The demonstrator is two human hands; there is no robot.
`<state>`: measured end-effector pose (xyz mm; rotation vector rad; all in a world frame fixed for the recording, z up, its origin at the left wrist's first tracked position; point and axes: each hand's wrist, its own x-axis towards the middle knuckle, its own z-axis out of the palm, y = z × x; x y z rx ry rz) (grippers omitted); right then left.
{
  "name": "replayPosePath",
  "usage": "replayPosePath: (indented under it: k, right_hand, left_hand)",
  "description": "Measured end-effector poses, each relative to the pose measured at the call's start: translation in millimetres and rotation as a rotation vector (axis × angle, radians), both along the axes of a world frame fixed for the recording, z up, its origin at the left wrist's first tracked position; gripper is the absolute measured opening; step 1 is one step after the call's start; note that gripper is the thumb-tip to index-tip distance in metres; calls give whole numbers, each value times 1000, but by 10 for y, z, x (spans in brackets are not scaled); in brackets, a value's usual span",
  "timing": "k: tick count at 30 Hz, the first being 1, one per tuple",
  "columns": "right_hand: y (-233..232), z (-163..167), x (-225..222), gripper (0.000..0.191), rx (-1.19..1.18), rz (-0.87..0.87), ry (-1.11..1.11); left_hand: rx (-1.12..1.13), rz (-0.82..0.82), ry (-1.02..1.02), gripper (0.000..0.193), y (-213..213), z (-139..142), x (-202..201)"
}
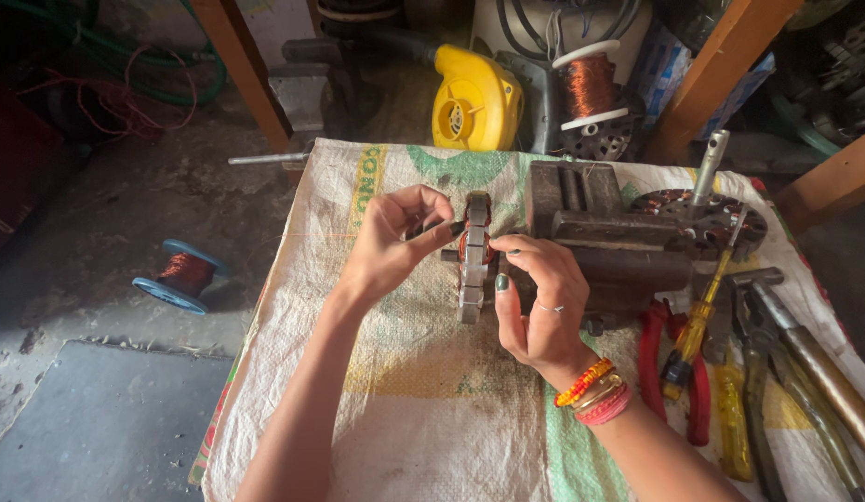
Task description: The person fits copper wire coils onto a motor armature held in a bench vise, pressing and arranging the windings by hand and threading the wire ends around the commulator segments. They work on the assembly piece by piece throughout the clip.
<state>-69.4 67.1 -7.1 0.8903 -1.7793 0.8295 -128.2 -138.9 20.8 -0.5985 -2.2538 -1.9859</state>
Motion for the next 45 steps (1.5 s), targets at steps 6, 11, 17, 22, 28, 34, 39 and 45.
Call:
replayPosePath:
  k: [6, 11, 17, 22, 28, 34, 39, 45]
  right_hand:
    - [4, 6, -9, 33, 15, -6, -7]
    - [7, -2, -12, 34, 22, -11, -3]
    - [10, 12, -16, 34, 31, -7, -4]
    - [-4, 9, -12, 34, 22, -14, -7]
    - [10, -1, -8, 33, 16, -17, -11]
    - [-2, -26, -2, 41, -46, 40, -75]
    - [-1, -29, -16, 47, 32, 74, -124]
    - [-6, -59, -27, 48, 29, 60, -97]
  left_hand:
    - [-157, 112, 286, 18, 80, 58, 75]
    - [-152, 72, 302, 21, 63, 75, 91]
    - [-126, 3, 290, 35, 76, 126, 129]
    - [-123, -10, 279, 42, 123, 147, 165]
    - [-133, -50, 361, 43, 205, 156, 274]
    - [-480, 105, 791, 48, 165, 161, 342]
    - [-450, 133, 978, 41, 194, 103, 346]
    - [-262, 220, 1107, 27, 237, 10, 361]
